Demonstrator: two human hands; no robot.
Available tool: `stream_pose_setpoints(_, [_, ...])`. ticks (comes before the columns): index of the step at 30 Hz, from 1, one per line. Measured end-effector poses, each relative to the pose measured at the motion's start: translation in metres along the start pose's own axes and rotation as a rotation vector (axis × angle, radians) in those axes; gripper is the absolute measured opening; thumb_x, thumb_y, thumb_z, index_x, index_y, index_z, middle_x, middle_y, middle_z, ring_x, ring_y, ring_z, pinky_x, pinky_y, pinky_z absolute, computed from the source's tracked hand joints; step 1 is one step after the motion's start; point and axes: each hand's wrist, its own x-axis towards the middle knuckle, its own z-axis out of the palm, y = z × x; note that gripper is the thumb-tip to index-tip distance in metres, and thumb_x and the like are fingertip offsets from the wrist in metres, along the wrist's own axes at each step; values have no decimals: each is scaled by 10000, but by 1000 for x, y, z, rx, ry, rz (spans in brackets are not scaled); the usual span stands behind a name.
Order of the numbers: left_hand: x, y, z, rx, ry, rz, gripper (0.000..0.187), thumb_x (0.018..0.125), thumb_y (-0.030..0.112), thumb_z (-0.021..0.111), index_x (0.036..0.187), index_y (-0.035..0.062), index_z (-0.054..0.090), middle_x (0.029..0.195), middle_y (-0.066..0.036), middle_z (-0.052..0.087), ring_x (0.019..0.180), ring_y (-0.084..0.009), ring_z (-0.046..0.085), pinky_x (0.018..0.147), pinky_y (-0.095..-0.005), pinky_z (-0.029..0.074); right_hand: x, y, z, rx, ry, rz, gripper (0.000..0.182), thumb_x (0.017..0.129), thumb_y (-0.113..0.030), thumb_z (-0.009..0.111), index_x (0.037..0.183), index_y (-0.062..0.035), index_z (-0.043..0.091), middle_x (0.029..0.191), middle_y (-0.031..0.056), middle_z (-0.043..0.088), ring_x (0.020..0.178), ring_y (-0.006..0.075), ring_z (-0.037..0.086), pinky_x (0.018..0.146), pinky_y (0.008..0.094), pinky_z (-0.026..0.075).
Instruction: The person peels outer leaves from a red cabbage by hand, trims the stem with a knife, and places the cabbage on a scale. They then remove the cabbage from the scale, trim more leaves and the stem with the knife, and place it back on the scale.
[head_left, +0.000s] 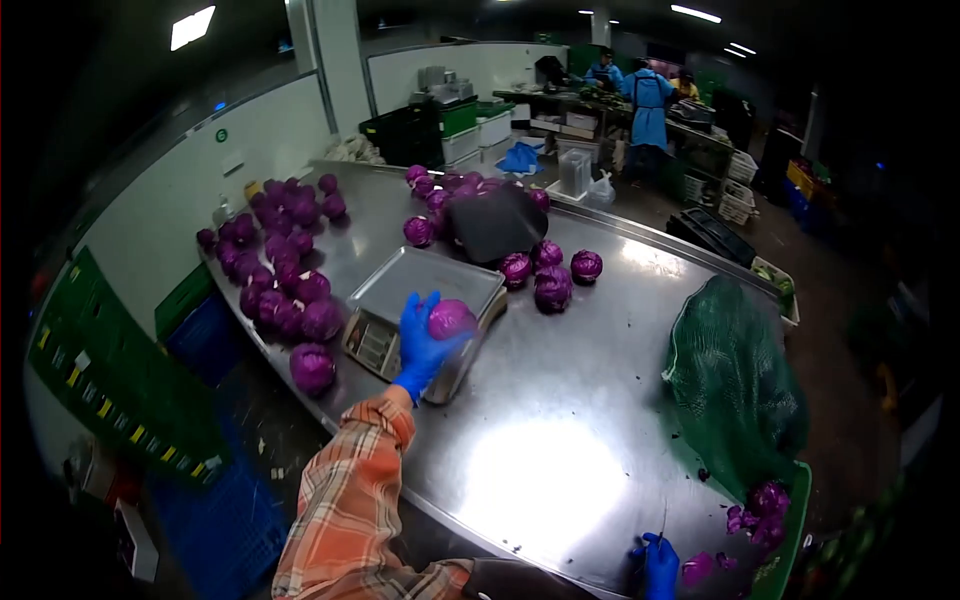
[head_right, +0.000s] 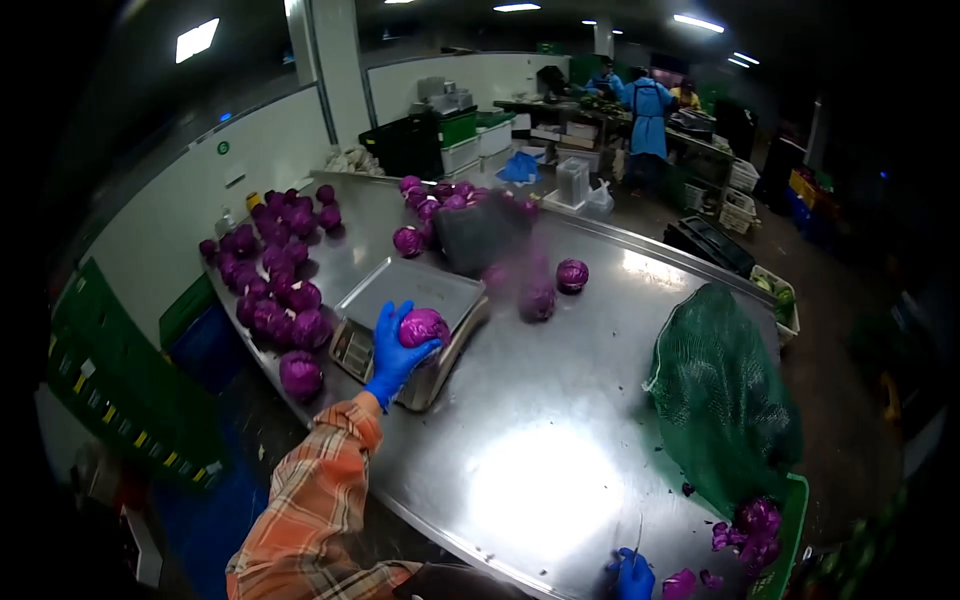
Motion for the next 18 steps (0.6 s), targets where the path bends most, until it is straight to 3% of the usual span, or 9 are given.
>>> stream_pose_setpoints(4, [65,-43,-1,270,-61,93,883,613,501,828,1335,101,514,1397,-247,364,1247,-402,396,1053,-450,355,-15,-45,75,14,-2,1,214,981,-233,505,1078,-94,637,719,7,627,434,60,435,385,218,331])
stream_pose_setpoints(5, [72,-57,2,303,-74,118,887,609,504,825,1340,112,510,1403,-255,355,1252,-411,391,1049,-454,361,-31,-154,85,202,-32,309,205,974,-234,527,1063,-95,649,734,2,636,454,56,446,403,214,341])
stream_pose_setpoints(9, [85,-73,4,376,-348,106,953,598,549,800,1407,205,433,1481,-257,270,1324,-490,294,1020,-550,367,-3,-133,116,37,-27,97,213,960,-212,558,1086,-76,662,756,-20,636,497,46,448,434,201,343])
stream_pose_setpoints(11, [81,-63,0,368,-432,123,1036,582,596,783,1460,263,345,1527,-232,209,1349,-536,223,1017,-610,340,13,-178,125,76,-45,190,228,962,-206,530,1092,-59,646,772,37,661,537,87,526,475,226,414])
stream_pose_setpoints(14, [59,-46,-13,206,-213,291,968,682,475,780,1484,212,306,1524,-223,226,1373,-478,234,1063,-543,311,31,-194,135,69,-86,233,241,964,-203,514,1084,-46,653,785,55,676,588,100,564,537,233,452])
stream_pose_setpoints(16, [31,-45,-19,77,-147,281,874,736,395,766,1466,167,344,1509,-218,263,1376,-437,260,1071,-501,317,43,-197,142,51,-120,258,237,965,-172,504,1065,-29,664,790,54,679,642,92,565,614,228,456])
stream_pose_setpoints(18, [-5,-42,-27,-36,-174,235,770,783,314,744,1442,138,386,1491,-205,304,1369,-399,298,1084,-467,315,50,-197,150,63,-127,259,243,979,-196,504,1059,-39,671,801,58,682,597,87,555,562,222,449])
